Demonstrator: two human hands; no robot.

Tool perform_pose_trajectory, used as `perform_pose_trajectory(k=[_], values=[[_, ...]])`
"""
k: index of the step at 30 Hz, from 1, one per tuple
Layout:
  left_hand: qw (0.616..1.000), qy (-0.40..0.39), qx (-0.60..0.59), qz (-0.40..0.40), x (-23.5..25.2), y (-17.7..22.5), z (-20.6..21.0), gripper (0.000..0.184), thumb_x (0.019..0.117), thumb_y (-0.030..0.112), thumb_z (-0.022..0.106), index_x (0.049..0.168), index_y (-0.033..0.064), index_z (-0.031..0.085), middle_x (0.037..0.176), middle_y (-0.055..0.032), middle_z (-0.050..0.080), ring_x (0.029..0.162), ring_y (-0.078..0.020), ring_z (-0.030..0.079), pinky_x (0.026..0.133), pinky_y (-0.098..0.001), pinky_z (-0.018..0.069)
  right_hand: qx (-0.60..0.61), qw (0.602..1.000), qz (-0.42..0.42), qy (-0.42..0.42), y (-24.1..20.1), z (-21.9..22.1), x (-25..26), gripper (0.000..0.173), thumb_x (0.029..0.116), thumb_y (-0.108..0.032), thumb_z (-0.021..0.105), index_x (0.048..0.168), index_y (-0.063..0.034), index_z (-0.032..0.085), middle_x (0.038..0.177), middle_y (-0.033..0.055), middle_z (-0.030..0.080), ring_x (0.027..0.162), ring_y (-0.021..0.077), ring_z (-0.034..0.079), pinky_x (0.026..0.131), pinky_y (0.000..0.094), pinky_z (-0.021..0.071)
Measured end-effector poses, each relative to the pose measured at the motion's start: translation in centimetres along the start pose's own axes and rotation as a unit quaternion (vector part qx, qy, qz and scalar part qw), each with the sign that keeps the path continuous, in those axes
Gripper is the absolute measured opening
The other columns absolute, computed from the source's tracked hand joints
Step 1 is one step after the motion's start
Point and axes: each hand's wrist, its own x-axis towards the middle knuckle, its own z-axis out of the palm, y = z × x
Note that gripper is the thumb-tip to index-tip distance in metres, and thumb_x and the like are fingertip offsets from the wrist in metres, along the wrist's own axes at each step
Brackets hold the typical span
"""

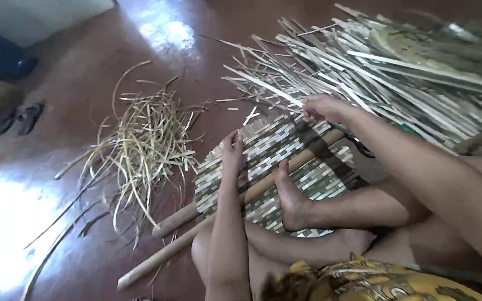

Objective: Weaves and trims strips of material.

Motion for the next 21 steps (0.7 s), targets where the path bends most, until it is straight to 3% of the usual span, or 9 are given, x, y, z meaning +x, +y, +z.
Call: perform_pose_trajectory(k=[4, 6, 8, 10, 13, 15, 17, 19, 21], values=[[0.969, -0.032, -0.235, -0.066, -0.7, 0.0, -1.7, 0.063, 0.11, 0.05, 0.033, 0.159, 0.0114, 0.026, 0.15, -0.0116, 0.053, 0.125, -0.0206, 0.062, 0.104, -0.0376, 0.0513, -0.081, 0.988, -0.031, -0.13, -2.6, 4.7, -4.9, 0.024, 0.1104, -0.013, 0.041, 0.125, -0.0016, 0.057, 0.081, 0.0045, 0.056, 0.06, 0.0102, 0.05, 0.056, 0.0268, 0.0451], [0.931, 0.001, -0.359, -0.059, -0.2, 0.0, -2.7, 0.062, 0.111, 0.046, 0.032, 0.159, 0.0067, 0.023, 0.151, -0.0152, 0.049, 0.129, -0.0229, 0.059, 0.106, -0.0377, 0.0495, -0.169, 0.966, -0.039, -0.19, -2.9, 5.7, -6.1, 0.024, 0.1104, -0.01, 0.04, 0.122, 0.0026, 0.057, 0.081, 0.0084, 0.057, 0.063, 0.0139, 0.052, 0.061, 0.0309, 0.0468], [0.911, 0.072, -0.406, -0.017, 0.2, -0.3, -3.6, 0.052, 0.1126, 0.037, 0.032, 0.154, 0.0051, 0.027, 0.137, -0.0151, 0.061, 0.116, -0.0208, 0.065, 0.098, -0.0364, 0.0529, -0.261, 0.942, -0.03, -0.21, -2.9, 6.3, -6.2, 0.025, 0.1104, -0.008, 0.04, 0.12, 0.0059, 0.058, 0.085, 0.0141, 0.06, 0.068, 0.02, 0.056, 0.068, 0.0367, 0.0503], [0.909, 0.147, -0.388, 0.032, 0.5, -0.3, -4.2, 0.043, 0.1128, 0.023, 0.034, 0.151, 0.003, 0.031, 0.117, -0.0148, 0.069, 0.1, -0.0197, 0.071, 0.088, -0.0358, 0.0579, -0.34, 0.924, -0.04, -0.171, -2.7, 6.2, -5.5, 0.028, 0.1107, -0.01, 0.042, 0.125, 0.0073, 0.059, 0.1, 0.0226, 0.066, 0.085, 0.0301, 0.064, 0.084, 0.0479, 0.0527], [0.918, 0.143, -0.362, 0.077, 0.1, 0.5, -4.1, 0.043, 0.1109, 0.016, 0.041, 0.153, 0.0066, 0.034, 0.129, -0.0155, 0.064, 0.101, -0.0226, 0.071, 0.085, -0.0382, 0.0604, -0.379, 0.901, -0.193, -0.085, -2.6, 6.0, -4.2, 0.036, 0.1109, -0.02, 0.045, 0.135, 0.001, 0.059, 0.132, 0.0246, 0.063, 0.123, 0.04, 0.061, 0.107, 0.0612, 0.0437], [0.917, 0.127, -0.369, 0.085, -0.2, 1.4, -3.0, 0.045, 0.11, 0.015, 0.044, 0.153, 0.0083, 0.037, 0.136, -0.0158, 0.06, 0.103, -0.0245, 0.071, 0.085, -0.0397, 0.0617, -0.33, 0.899, -0.287, -0.04, -3.6, 8.2, -4.5, 0.04, 0.1106, -0.026, 0.044, 0.141, -0.0031, 0.056, 0.142, 0.0209, 0.057, 0.13, 0.0352, 0.057, 0.11, 0.056, 0.0443], [0.905, 0.125, -0.398, 0.082, -0.6, 2.2, -1.7, 0.043, 0.1101, 0.014, 0.043, 0.152, 0.0087, 0.039, 0.137, -0.0154, 0.059, 0.102, -0.0242, 0.071, 0.084, -0.0391, 0.0618, -0.3, 0.891, -0.338, -0.04, -4.5, 11.3, -4.9, 0.045, 0.1065, -0.026, 0.054, 0.146, -0.0035, 0.05, 0.143, 0.0195, 0.056, 0.13, 0.0325, 0.057, 0.109, 0.0519, 0.0468], [0.895, 0.14, -0.416, 0.083, -0.7, 2.2, -1.4, 0.042, 0.1104, 0.013, 0.042, 0.152, 0.0079, 0.04, 0.138, -0.0153, 0.058, 0.105, -0.0242, 0.07, 0.085, -0.0395, 0.0617, -0.323, 0.869, -0.373, -0.033, -4.5, 13.8, -4.7, 0.053, 0.1013, -0.027, 0.065, 0.146, -0.004, 0.05, 0.142, 0.0216, 0.056, 0.13, 0.0374, 0.056, 0.109, 0.0577, 0.0447], [0.887, 0.155, -0.428, 0.077, -0.6, 1.9, -1.9, 0.042, 0.1103, 0.014, 0.042, 0.152, 0.0082, 0.04, 0.141, -0.0145, 0.055, 0.108, -0.0241, 0.069, 0.086, -0.0396, 0.0611, -0.355, 0.829, -0.431, 0.017, -3.8, 14.7, -3.9, 0.044, 0.1003, -0.024, 0.066, 0.139, -0.0045, 0.058, 0.137, 0.0236, 0.058, 0.124, 0.0424, 0.059, 0.103, 0.0627, 0.0464]])
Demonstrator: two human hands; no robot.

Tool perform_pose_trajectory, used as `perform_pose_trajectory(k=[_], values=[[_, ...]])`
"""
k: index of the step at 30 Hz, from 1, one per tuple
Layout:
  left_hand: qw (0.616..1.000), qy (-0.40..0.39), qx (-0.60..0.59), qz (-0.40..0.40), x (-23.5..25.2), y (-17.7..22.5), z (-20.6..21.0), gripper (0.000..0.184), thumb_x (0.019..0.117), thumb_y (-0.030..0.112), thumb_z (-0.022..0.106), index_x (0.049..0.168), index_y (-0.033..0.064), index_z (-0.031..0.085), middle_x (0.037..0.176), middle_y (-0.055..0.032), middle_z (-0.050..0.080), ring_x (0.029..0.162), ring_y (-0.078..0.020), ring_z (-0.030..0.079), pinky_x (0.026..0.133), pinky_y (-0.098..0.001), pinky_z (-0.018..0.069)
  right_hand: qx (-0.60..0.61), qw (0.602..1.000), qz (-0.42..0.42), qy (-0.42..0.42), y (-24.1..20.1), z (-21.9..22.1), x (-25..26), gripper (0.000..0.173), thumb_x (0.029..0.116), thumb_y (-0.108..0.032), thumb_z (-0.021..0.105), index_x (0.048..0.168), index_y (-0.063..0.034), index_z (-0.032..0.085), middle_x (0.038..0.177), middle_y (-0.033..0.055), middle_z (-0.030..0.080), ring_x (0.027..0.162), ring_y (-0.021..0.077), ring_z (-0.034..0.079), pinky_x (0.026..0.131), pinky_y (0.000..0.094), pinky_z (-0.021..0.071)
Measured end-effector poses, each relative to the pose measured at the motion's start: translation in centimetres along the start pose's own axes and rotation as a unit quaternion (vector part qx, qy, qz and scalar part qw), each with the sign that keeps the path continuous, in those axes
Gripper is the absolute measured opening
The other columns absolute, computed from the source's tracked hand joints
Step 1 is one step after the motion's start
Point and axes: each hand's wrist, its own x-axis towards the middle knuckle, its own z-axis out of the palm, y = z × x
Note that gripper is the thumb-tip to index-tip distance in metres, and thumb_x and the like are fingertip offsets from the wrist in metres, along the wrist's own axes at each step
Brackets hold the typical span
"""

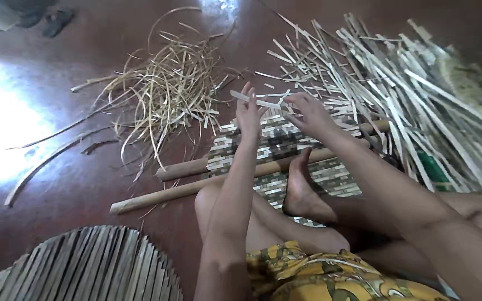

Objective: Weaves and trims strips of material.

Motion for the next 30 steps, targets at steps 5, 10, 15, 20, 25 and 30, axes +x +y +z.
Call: perform_pose_trajectory(k=[5, 10, 15, 20, 25, 30], values=[[0.994, -0.063, 0.073, -0.05, 1.0, 1.7, -1.1, 0.054, 0.1098, 0.028, 0.047, 0.157, 0.0095, 0.029, 0.143, -0.016, 0.053, 0.11, -0.0228, 0.068, 0.09, -0.0381, 0.0597, 0.003, 0.999, 0.052, -0.008, 1.6, 0.2, -0.2, 0.029, 0.1079, -0.013, 0.049, 0.128, 0.0016, 0.064, 0.113, 0.0211, 0.071, 0.103, 0.0387, 0.07, 0.094, 0.0582, 0.0536], [0.859, -0.045, 0.51, 0.011, 5.5, 1.0, -7.3, 0.055, 0.1043, 0.023, 0.059, 0.151, 0.0011, 0.041, 0.134, -0.0183, 0.064, 0.121, -0.0307, 0.064, 0.104, -0.0495, 0.0508, -0.014, 0.972, 0.209, -0.101, 1.9, -0.1, 0.5, 0.035, 0.1102, -0.015, 0.042, 0.14, 0.001, 0.053, 0.122, 0.0274, 0.065, 0.112, 0.0451, 0.065, 0.098, 0.0633, 0.0493], [0.758, -0.176, 0.626, -0.055, 7.1, -3.0, -9.3, 0.044, 0.1021, 0.035, 0.059, 0.141, 0.0144, 0.06, 0.136, -0.0162, 0.063, 0.13, -0.038, 0.056, 0.108, -0.0726, 0.0312, -0.029, 0.973, 0.198, -0.116, -0.1, 2.0, 1.4, 0.04, 0.1097, -0.013, 0.042, 0.148, -0.0116, 0.053, 0.134, 0.0246, 0.062, 0.12, 0.0448, 0.063, 0.099, 0.0641, 0.0487], [0.817, -0.212, 0.526, -0.101, 7.9, -2.8, -10.0, 0.035, 0.0989, 0.025, 0.067, 0.13, 0.0091, 0.065, 0.126, -0.0167, 0.066, 0.12, -0.0353, 0.06, 0.102, -0.0673, 0.0413, -0.039, 0.973, 0.177, -0.144, -1.8, 3.9, 1.9, 0.04, 0.1099, -0.013, 0.041, 0.148, -0.014, 0.054, 0.134, 0.0223, 0.064, 0.12, 0.0442, 0.063, 0.097, 0.0639, 0.0497], [0.833, -0.238, 0.49, -0.095, 7.7, -1.9, -10.3, 0.031, 0.1057, 0.014, 0.053, 0.134, 0.007, 0.063, 0.126, -0.0178, 0.066, 0.115, -0.0278, 0.064, 0.101, -0.0486, 0.0484, -0.041, 0.961, 0.197, -0.192, -1.5, 6.1, 1.1, 0.042, 0.1101, -0.012, 0.039, 0.15, -0.0172, 0.052, 0.133, 0.0205, 0.064, 0.12, 0.0424, 0.064, 0.098, 0.062, 0.0501], [0.811, -0.167, 0.55, -0.11, 8.5, -2.9, -9.8, 0.059, 0.0991, 0.01, 0.058, 0.155, 0.0135, 0.04, 0.148, -0.0225, 0.05, 0.132, -0.0392, 0.054, 0.107, -0.0592, 0.0451, 0.06, 0.948, 0.236, -0.205, -0.3, 7.5, 0.0, 0.047, 0.1085, -0.007, 0.043, 0.154, -0.0176, 0.043, 0.117, 0.0254, 0.069, 0.105, 0.0461, 0.068, 0.092, 0.0633, 0.052]])
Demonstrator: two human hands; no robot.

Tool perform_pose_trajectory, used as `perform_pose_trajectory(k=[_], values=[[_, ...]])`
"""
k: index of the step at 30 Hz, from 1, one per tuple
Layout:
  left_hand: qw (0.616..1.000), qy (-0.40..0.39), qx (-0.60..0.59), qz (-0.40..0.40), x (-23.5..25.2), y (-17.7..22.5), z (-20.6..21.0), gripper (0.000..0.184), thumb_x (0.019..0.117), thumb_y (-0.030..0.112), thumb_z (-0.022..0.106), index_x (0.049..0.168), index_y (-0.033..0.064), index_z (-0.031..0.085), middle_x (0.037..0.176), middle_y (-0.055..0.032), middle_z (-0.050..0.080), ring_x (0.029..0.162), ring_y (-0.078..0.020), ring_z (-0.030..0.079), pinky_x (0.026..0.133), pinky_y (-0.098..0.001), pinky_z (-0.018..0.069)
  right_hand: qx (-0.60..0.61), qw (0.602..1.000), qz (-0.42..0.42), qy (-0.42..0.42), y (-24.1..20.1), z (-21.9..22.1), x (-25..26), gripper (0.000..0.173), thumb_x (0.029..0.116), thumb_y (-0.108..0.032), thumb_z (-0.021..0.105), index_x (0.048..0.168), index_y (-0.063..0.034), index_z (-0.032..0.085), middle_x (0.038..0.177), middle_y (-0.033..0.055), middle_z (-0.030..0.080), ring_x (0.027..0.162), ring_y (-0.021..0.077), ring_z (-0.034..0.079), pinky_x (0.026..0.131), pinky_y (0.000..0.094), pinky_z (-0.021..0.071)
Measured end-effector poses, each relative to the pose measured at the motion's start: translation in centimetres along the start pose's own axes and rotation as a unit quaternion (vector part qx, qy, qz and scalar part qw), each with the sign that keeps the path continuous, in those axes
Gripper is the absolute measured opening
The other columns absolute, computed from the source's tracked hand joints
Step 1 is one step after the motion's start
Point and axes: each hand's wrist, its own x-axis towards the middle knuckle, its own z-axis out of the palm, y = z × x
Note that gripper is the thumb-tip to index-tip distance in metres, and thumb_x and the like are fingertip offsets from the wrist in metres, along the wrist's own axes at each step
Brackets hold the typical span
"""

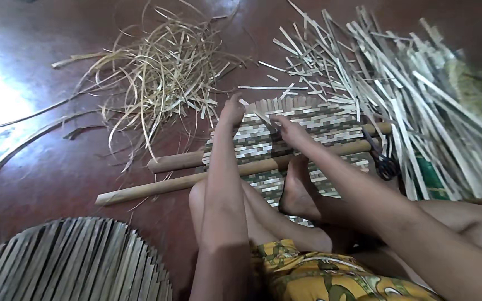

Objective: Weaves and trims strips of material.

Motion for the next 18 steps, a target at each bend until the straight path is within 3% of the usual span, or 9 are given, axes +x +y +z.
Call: perform_pose_trajectory(k=[3, 6, 8, 11, 15, 18], values=[[0.999, 0.048, -0.007, -0.006, -0.6, 0.7, 0.1, 0.055, 0.0926, 0.005, 0.066, 0.145, 0.0108, 0.051, 0.145, -0.0187, 0.052, 0.13, -0.0359, 0.055, 0.104, -0.0593, 0.0468, -0.017, 0.999, 0.032, -0.009, 0.3, 0.2, 0.7, 0.049, 0.1074, -0.008, 0.046, 0.154, -0.0232, 0.043, 0.115, 0.0241, 0.07, 0.103, 0.046, 0.069, 0.089, 0.0645, 0.0525], [0.997, 0.076, 0.02, -0.006, -2.2, 1.8, -1.6, 0.037, 0.0955, 0.015, 0.063, 0.132, 0.0112, 0.061, 0.126, -0.014, 0.066, 0.116, -0.0319, 0.063, 0.097, -0.0607, 0.0478, -0.07, 0.996, 0.051, 0.008, -0.3, -0.8, 1.1, 0.049, 0.1045, -0.008, 0.05, 0.15, -0.0264, 0.05, 0.126, 0.0231, 0.067, 0.115, 0.0481, 0.064, 0.091, 0.0688, 0.0497], [0.997, 0.07, 0.028, -0.02, -3.5, 2.3, -3.1, 0.036, 0.1015, 0.022, 0.06, 0.135, 0.0085, 0.059, 0.121, -0.0167, 0.067, 0.112, -0.0338, 0.065, 0.097, -0.0592, 0.0491, -0.106, 0.994, 0.017, 0.031, -0.8, -1.6, 1.8, 0.043, 0.1049, -0.009, 0.049, 0.144, -0.0242, 0.057, 0.126, 0.0217, 0.068, 0.115, 0.0473, 0.065, 0.091, 0.069, 0.0496], [0.994, 0.065, 0.044, -0.07, -4.9, 2.0, -4.5, 0.032, 0.0992, 0.021, 0.065, 0.127, 0.0047, 0.066, 0.123, -0.0225, 0.067, 0.117, -0.0394, 0.063, 0.101, -0.0621, 0.0464, -0.172, 0.984, -0.039, 0.02, -2.3, -3.2, 3.5, 0.043, 0.1041, -0.005, 0.047, 0.14, -0.0225, 0.062, 0.128, 0.0224, 0.067, 0.118, 0.0474, 0.063, 0.093, 0.0692, 0.0476], [0.993, 0.044, 0.054, -0.099, -5.1, -0.1, -5.2, 0.025, 0.0981, 0.02, 0.066, 0.119, 0.0081, 0.072, 0.121, -0.0194, 0.068, 0.117, -0.0364, 0.063, 0.101, -0.0608, 0.0469, -0.23, 0.965, -0.123, -0.033, -2.2, -4.7, 6.7, 0.04, 0.1022, -0.003, 0.051, 0.134, -0.0206, 0.068, 0.128, 0.019, 0.068, 0.123, 0.0445, 0.062, 0.1, 0.0686, 0.0452], [0.99, 0.049, 0.082, -0.104, -4.3, -0.7, -4.6, 0.022, 0.0975, 0.018, 0.065, 0.116, 0.0092, 0.074, 0.121, -0.0195, 0.069, 0.118, -0.0384, 0.063, 0.101, -0.0625, 0.0463, -0.249, 0.956, -0.14, -0.06, -2.3, -5.8, 7.2, 0.039, 0.1033, -0.005, 0.051, 0.134, -0.0218, 0.069, 0.128, 0.0165, 0.069, 0.123, 0.0418, 0.062, 0.105, 0.0671, 0.0414]])
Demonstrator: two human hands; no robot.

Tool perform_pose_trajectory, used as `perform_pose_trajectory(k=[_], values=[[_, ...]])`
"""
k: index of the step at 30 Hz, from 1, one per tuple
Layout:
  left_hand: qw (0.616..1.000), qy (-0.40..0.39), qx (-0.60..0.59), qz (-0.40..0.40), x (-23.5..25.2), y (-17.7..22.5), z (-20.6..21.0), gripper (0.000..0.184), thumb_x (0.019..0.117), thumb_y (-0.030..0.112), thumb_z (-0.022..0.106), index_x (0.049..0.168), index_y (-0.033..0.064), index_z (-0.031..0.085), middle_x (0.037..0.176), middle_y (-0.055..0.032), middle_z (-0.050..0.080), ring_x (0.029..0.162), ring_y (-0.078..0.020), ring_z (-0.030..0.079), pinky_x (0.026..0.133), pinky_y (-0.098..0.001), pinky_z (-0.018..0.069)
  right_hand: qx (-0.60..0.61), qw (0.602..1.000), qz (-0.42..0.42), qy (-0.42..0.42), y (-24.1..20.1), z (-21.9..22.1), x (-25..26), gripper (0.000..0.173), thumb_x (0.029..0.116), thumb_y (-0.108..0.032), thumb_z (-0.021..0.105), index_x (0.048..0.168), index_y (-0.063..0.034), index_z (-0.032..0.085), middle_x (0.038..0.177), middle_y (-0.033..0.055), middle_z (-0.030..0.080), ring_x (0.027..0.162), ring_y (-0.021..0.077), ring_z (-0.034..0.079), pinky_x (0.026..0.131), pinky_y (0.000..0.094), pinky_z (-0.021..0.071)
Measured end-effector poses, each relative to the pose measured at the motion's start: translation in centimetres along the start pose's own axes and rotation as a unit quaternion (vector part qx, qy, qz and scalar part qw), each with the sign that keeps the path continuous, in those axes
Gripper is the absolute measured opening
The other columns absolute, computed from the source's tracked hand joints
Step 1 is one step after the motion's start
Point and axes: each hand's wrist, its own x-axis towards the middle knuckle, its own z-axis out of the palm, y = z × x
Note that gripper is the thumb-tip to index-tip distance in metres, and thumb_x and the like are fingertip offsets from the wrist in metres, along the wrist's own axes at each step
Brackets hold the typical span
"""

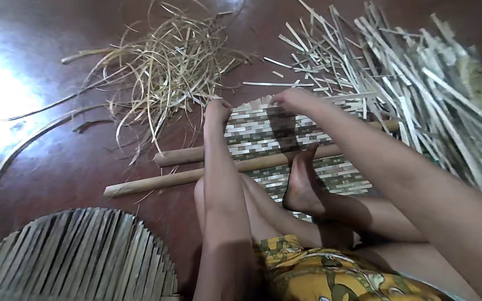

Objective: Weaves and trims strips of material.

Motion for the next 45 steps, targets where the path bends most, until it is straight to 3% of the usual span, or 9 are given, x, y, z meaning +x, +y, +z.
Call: perform_pose_trajectory(k=[7, 15, 19, 22, 25, 29, 35, 38, 45], values=[[0.996, -0.022, -0.081, 0.024, 1.5, -1.7, 0.2, 0.024, 0.1024, 0.02, 0.062, 0.121, 0.0094, 0.071, 0.121, -0.0157, 0.068, 0.114, -0.0295, 0.064, 0.101, -0.0535, 0.0473, 0.002, 1.0, -0.006, 0.007, 0.8, 0.9, 0.3, 0.038, 0.104, -0.006, 0.051, 0.134, -0.0218, 0.068, 0.127, 0.0153, 0.07, 0.122, 0.041, 0.063, 0.105, 0.0668, 0.0421], [0.994, -0.102, -0.007, 0.027, -0.4, 0.3, -2.8, 0.021, 0.1013, 0.016, 0.062, 0.119, 0.0088, 0.071, 0.111, -0.0133, 0.069, 0.098, -0.0225, 0.065, 0.091, -0.0456, 0.0509, 0.004, 1.0, -0.023, 0.007, 0.9, 0.0, -0.3, 0.038, 0.1037, -0.006, 0.052, 0.133, -0.0223, 0.068, 0.126, 0.0161, 0.07, 0.121, 0.0413, 0.064, 0.104, 0.0651, 0.0434], [0.993, -0.012, 0.117, 0.026, -0.8, 2.5, -0.6, 0.028, 0.0973, 0.014, 0.061, 0.123, 0.0107, 0.072, 0.131, -0.0242, 0.064, 0.12, -0.0445, 0.061, 0.099, -0.0677, 0.0471, 0.015, 1.0, -0.002, -0.013, 1.1, 0.2, -0.2, 0.039, 0.1068, -0.011, 0.049, 0.142, -0.0231, 0.062, 0.13, 0.0187, 0.067, 0.123, 0.0427, 0.062, 0.103, 0.0659, 0.0451], [0.985, 0.035, 0.101, 0.133, -0.1, 4.8, 2.7, 0.029, 0.0992, 0.018, 0.061, 0.126, 0.0092, 0.068, 0.149, -0.0205, 0.049, 0.127, -0.041, 0.057, 0.102, -0.0613, 0.0482, 0.066, 0.997, 0.036, -0.013, 1.7, -0.9, -1.2, 0.034, 0.1075, -0.019, 0.051, 0.139, -0.0096, 0.059, 0.125, 0.023, 0.067, 0.119, 0.045, 0.063, 0.1, 0.0674, 0.0451], [0.963, -0.01, 0.079, 0.259, 1.5, 5.4, 6.4, 0.032, 0.1038, 0.027, 0.057, 0.133, 0.0199, 0.067, 0.155, -0.0142, 0.046, 0.139, -0.0372, 0.048, 0.112, -0.0665, 0.0351, 0.06, 0.993, 0.091, -0.039, 3.8, -1.7, -1.4, 0.034, 0.1057, -0.025, 0.057, 0.128, -0.0007, 0.065, 0.123, 0.0258, 0.067, 0.119, 0.0457, 0.062, 0.101, 0.0684, 0.0437], [0.964, -0.009, 0.072, 0.257, 2.4, 4.9, 8.0, 0.03, 0.105, 0.033, 0.055, 0.129, 0.025, 0.07, 0.141, -0.0105, 0.059, 0.131, -0.0361, 0.053, 0.106, -0.0666, 0.0356, 0.003, 0.99, 0.141, -0.029, 4.5, -2.2, -0.8, 0.033, 0.1035, -0.023, 0.06, 0.12, 0.0044, 0.067, 0.122, 0.0304, 0.065, 0.12, 0.0499, 0.06, 0.099, 0.0698, 0.044], [0.962, 0.037, 0.006, 0.272, 1.7, 4.9, 7.6, 0.028, 0.1037, 0.028, 0.058, 0.128, 0.026, 0.072, 0.132, -0.0105, 0.065, 0.123, -0.0323, 0.06, 0.103, -0.0631, 0.0402, -0.018, 0.986, 0.142, 0.081, 2.4, -3.2, 2.9, 0.032, 0.1059, -0.02, 0.055, 0.132, -0.0013, 0.061, 0.121, 0.0285, 0.066, 0.117, 0.0492, 0.062, 0.101, 0.0671, 0.045], [0.958, 0.052, 0.007, 0.281, 1.6, 4.8, 7.7, 0.027, 0.1033, 0.026, 0.059, 0.126, 0.0237, 0.073, 0.128, -0.0098, 0.067, 0.121, -0.031, 0.061, 0.101, -0.0626, 0.0421, -0.035, 0.991, 0.118, 0.056, 1.8, -3.0, 4.8, 0.034, 0.1059, -0.02, 0.056, 0.134, -0.001, 0.06, 0.123, 0.0285, 0.066, 0.118, 0.0492, 0.062, 0.1, 0.0668, 0.0454], [0.966, 0.05, 0.041, 0.249, 1.7, 5.2, 8.1, 0.026, 0.1024, 0.024, 0.061, 0.125, 0.026, 0.074, 0.132, -0.0076, 0.066, 0.122, -0.0316, 0.061, 0.102, -0.0626, 0.0424, -0.069, 0.977, 0.191, -0.063, 1.3, -4.9, 3.9, 0.032, 0.0986, -0.019, 0.068, 0.118, 0.0061, 0.067, 0.13, 0.0279, 0.063, 0.125, 0.0469, 0.058, 0.098, 0.0699, 0.0446]])
